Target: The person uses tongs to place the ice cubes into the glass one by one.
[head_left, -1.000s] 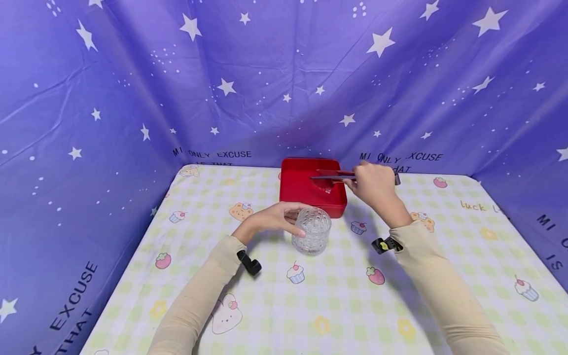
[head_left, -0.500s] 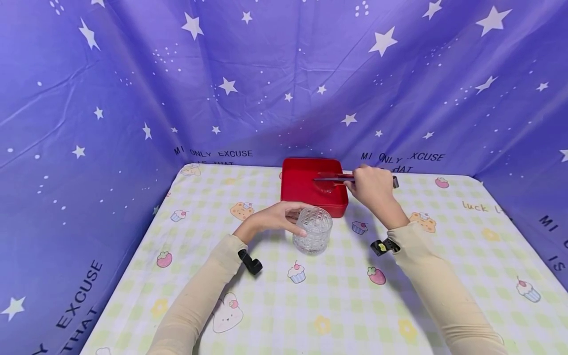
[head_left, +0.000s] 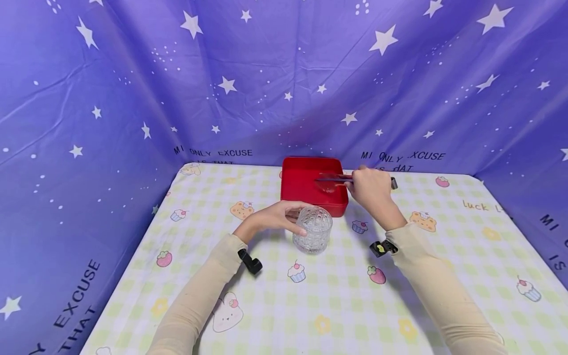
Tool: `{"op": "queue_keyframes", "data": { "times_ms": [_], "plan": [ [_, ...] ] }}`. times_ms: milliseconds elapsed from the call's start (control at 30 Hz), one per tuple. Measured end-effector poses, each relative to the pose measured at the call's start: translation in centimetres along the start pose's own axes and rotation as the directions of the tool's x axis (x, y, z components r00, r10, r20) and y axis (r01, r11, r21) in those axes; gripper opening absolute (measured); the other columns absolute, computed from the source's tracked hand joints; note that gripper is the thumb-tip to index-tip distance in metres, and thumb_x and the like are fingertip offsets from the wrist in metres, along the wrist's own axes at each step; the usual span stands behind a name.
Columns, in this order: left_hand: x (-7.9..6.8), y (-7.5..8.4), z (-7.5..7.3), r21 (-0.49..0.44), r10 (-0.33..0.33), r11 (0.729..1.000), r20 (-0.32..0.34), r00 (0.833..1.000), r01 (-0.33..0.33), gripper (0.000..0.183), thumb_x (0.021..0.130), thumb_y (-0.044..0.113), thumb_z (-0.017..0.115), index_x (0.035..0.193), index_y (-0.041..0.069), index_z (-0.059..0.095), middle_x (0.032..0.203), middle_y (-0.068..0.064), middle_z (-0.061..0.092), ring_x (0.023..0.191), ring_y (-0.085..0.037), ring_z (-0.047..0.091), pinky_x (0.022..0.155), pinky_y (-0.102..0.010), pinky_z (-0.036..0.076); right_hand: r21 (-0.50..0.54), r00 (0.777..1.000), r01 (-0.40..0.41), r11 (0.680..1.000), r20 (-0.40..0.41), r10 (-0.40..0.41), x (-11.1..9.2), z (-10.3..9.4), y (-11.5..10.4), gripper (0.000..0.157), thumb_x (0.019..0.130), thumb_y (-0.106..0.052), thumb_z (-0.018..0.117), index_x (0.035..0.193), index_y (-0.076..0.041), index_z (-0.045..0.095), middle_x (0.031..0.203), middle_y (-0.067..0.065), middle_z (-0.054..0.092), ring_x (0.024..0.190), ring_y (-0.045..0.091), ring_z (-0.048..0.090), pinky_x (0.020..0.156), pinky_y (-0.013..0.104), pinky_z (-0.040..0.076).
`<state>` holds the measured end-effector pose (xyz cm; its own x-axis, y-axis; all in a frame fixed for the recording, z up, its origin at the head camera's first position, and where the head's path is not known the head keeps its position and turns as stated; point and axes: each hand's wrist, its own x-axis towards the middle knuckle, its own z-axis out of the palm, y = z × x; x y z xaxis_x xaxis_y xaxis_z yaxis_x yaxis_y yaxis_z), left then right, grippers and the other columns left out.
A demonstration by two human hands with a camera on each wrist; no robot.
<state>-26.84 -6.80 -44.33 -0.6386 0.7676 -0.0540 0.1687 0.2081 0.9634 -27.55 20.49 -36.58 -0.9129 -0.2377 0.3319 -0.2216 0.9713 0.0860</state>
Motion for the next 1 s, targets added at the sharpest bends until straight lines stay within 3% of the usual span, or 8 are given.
{"op": "queue_keyframes", "data": {
  "times_ms": [267,1000],
  "plan": [
    [0.1,-0.1,0.0,0.002,0.005,1.000,0.009,1.000,-0.005,0.068,0.085,0.004,0.080,0.147,0.011,0.053,0.140,-0.009,0.062,0.127,-0.020,0.061,0.108,-0.032,0.052,-0.002,1.000,0.000,1.000,-0.002,0.000,-0.2,0.4,0.1,0.030,0.090,-0.026,0.075,0.072,-0.004,0.067,0.072,0.013,0.061,0.052,0.032,0.054,0.041,0.047,0.041],
    [0.0,-0.1,0.0,0.011,-0.005,1.000,0.003,1.000,0.005,0.068,0.085,0.007,0.081,0.147,0.014,0.054,0.142,-0.005,0.061,0.129,-0.019,0.059,0.110,-0.032,0.051,0.011,0.999,-0.036,0.999,-0.019,0.036,-0.4,1.2,0.3,0.031,0.087,-0.027,0.078,0.068,-0.005,0.067,0.063,0.010,0.057,0.050,0.032,0.053,0.039,0.047,0.041]
  ]
}}
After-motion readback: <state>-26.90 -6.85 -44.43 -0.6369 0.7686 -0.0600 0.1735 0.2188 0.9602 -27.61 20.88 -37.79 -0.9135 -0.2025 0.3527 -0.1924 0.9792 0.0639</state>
